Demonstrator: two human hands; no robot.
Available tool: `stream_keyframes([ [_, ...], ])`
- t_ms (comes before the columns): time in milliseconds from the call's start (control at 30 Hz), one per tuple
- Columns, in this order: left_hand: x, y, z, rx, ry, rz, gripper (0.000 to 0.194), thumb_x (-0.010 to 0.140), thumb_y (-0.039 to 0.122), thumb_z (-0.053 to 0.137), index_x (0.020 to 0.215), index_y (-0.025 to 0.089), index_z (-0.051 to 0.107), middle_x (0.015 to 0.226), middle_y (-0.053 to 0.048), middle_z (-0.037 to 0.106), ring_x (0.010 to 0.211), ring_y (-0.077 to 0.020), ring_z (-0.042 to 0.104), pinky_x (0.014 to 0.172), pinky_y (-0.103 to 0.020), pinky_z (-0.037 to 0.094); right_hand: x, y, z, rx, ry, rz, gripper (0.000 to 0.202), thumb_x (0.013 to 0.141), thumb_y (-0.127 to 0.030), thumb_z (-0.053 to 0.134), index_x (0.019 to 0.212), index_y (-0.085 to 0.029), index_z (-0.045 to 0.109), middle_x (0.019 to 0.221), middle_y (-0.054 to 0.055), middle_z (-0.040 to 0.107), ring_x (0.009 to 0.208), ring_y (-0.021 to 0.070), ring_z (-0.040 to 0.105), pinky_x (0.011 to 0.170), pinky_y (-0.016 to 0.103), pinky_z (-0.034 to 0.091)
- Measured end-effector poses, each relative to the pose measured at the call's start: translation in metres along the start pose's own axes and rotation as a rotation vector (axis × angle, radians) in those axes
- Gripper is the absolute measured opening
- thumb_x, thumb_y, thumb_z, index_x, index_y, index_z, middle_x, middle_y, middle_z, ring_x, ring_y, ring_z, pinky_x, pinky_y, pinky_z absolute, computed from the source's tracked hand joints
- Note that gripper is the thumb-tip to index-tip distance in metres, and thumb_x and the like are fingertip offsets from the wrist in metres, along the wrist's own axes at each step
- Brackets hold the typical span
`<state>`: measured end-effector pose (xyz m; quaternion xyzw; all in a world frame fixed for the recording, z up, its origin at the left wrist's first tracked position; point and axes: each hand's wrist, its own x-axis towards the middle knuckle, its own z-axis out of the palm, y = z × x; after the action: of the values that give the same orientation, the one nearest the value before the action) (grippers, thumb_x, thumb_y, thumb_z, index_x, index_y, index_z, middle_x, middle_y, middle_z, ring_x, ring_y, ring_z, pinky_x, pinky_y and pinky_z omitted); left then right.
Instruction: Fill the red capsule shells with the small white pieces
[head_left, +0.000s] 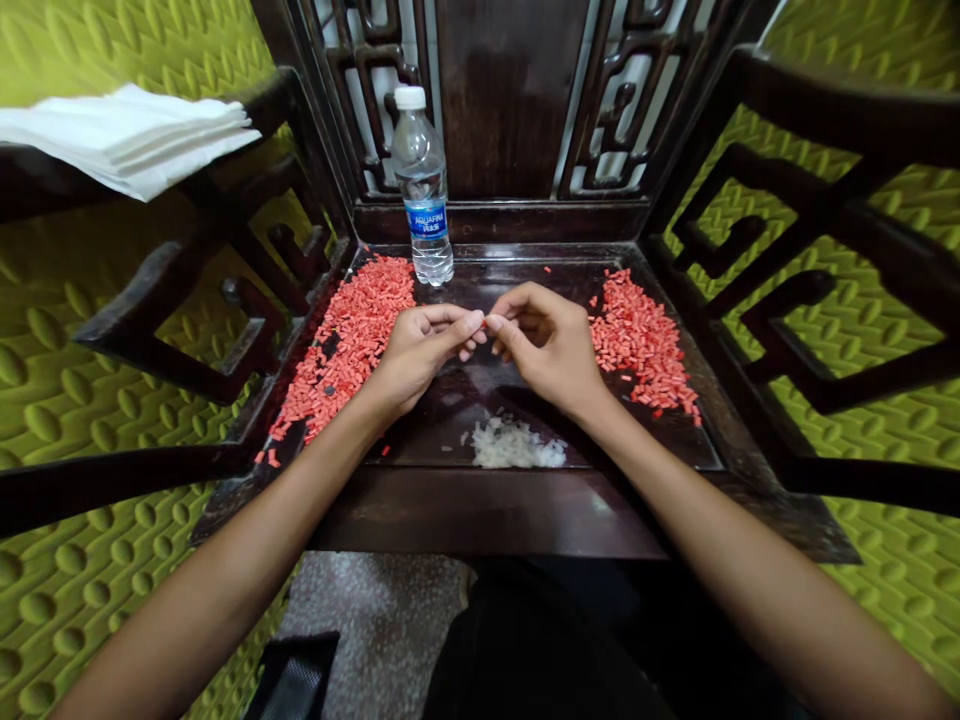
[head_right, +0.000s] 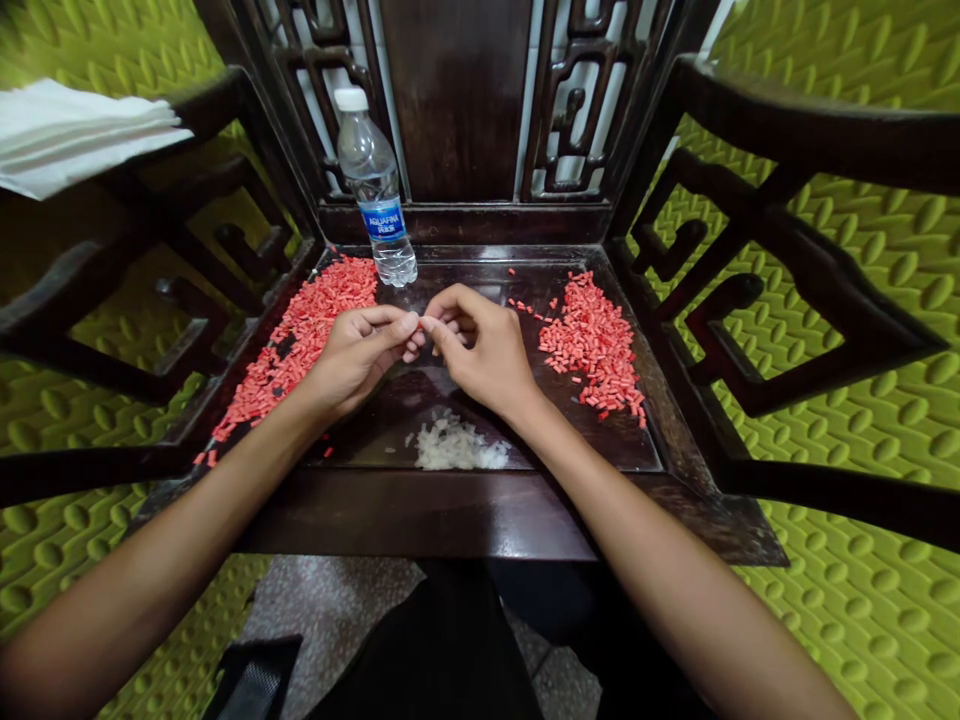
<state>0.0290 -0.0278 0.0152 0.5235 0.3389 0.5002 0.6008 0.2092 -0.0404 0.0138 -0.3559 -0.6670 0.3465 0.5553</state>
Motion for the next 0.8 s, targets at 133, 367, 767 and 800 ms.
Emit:
stream_keyframes([
  [133, 0.0002, 0.0010, 0.0013, -0.026, 0.000, -0.002, 0.036, 0.071, 0.047, 0.099, 0.080, 0.016, 0.083, 0.078, -0.004, 0.076, 0.069, -0.0120, 0.064, 0.066, -0.025, 0.049, 0.0005, -0.0001, 0.0019, 0.109, 0.016, 0.050, 0.045, 0.090, -0.068, 0.077, 0.093, -0.025, 0.065, 0.078, -0.001, 0.069, 0.062, 0.0156, 0.066, 0.057, 0.031, 0.057],
  [367, 0.0000, 0.0003, 0.0000, -0.018, -0.015, 0.009, 0.034, 0.074, 0.047, 0.098, 0.080, 0.017, 0.084, 0.078, -0.004, 0.076, 0.069, -0.0111, 0.063, 0.065, -0.024, 0.049, 0.0008, -0.0007, 0.0025, 0.079, 0.024, 0.036, 0.041, 0.089, -0.062, 0.082, 0.088, -0.024, 0.066, 0.076, -0.002, 0.068, 0.061, 0.0142, 0.065, 0.056, 0.030, 0.054],
  [767, 0.0001, -0.0010, -0.0004, 0.002, -0.010, 0.012, 0.034, 0.074, 0.048, 0.097, 0.080, 0.017, 0.084, 0.080, -0.005, 0.078, 0.069, -0.0123, 0.065, 0.066, -0.026, 0.050, -0.0004, 0.0008, 0.0022, 0.063, 0.020, 0.025, 0.039, 0.091, -0.060, 0.082, 0.087, -0.024, 0.066, 0.074, -0.002, 0.068, 0.061, 0.0146, 0.064, 0.056, 0.030, 0.054],
  [800, 0.0002, -0.0011, -0.0007, 0.011, -0.006, 0.016, 0.034, 0.074, 0.048, 0.097, 0.080, 0.017, 0.084, 0.080, -0.005, 0.078, 0.069, -0.0124, 0.065, 0.066, -0.026, 0.049, -0.0004, 0.0008, 0.0021, 0.059, 0.017, 0.023, 0.040, 0.091, -0.060, 0.081, 0.087, -0.024, 0.066, 0.074, -0.002, 0.068, 0.060, 0.0144, 0.064, 0.056, 0.030, 0.053],
])
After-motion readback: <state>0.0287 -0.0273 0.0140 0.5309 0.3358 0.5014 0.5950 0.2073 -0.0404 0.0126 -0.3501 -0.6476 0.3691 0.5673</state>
